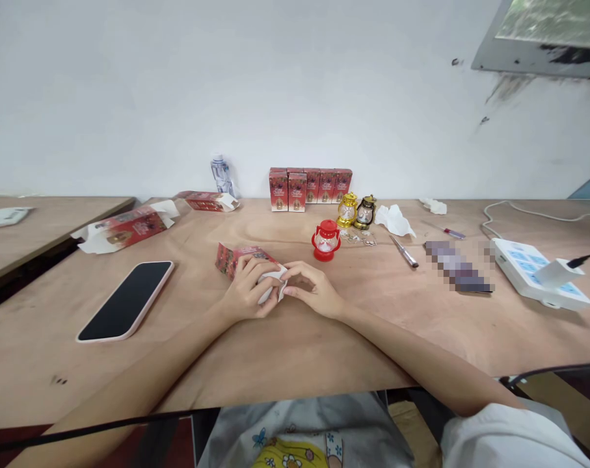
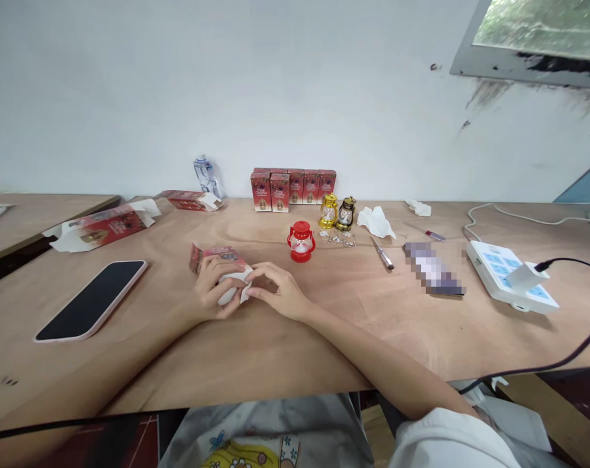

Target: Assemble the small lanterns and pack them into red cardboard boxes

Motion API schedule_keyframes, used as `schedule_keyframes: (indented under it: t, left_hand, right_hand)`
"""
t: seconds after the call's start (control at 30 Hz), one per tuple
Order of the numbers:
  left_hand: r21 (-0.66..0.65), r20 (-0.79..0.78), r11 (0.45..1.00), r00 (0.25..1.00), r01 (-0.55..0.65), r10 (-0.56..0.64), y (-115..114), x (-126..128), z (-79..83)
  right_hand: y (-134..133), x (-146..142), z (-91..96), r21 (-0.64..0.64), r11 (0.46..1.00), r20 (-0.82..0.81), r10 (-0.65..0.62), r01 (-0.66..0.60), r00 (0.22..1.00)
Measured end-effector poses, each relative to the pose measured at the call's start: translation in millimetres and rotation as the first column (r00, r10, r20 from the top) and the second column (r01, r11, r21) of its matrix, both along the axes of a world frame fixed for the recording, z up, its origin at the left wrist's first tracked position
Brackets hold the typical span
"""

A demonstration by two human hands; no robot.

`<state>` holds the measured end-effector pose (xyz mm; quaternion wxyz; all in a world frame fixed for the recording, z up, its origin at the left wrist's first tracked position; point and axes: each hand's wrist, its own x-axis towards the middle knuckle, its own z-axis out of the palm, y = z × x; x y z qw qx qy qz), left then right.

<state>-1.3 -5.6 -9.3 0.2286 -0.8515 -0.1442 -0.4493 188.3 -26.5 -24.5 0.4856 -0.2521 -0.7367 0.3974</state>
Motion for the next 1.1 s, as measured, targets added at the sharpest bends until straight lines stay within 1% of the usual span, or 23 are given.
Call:
schedule_keyframes:
  t: [0.1, 0.27, 0.4, 0.53, 0.77, 1.1]
  left_hand:
    - [-0.017, -0.007, 1.0, 1.0, 0.009, -0.009, 0, 0, -1.0]
    - [-0.059, -0.026, 0.996, 0.998, 0.063, -0.065, 3, -2, -2.0]
    - [-0.101, -0.001, 0.986, 0.992, 0.129, -0.13, 7, -3, -5.3]
    - [-0.138, 0.029, 0.976, 0.985, 0.17, -0.167, 9, -4, -8.9]
    - [-0.127, 0.03, 0.975, 0.984, 0.181, -0.178, 11, -5, -9.5]
    - [-0.102, 0.02, 0.976, 0.982, 0.19, -0.189, 9, -3, -5.7]
  right_hand:
    - [-2, -2, 1.1, -0.039, 0.999, -0.031, 0.018, -0.019, 0.999]
    - [-2, -5, -0.4, -0.162, 0.984, -0.138, 0.046, -0.068, 0.989]
    - [-1, -6, -2.5, -0.211, 0.975, -0.194, 0.029, -0.07, 0.981]
    - [-1, -8, -2.6, -0.251, 0.966, -0.214, 0.003, -0.058, 0.977]
    - [-4, -12, -2.4, -0.242, 0.97, -0.175, -0.064, 0.02, 0.982]
    - [-4, -16, -7.1, -0.229, 0.971, -0.187, -0.115, 0.07, 0.976]
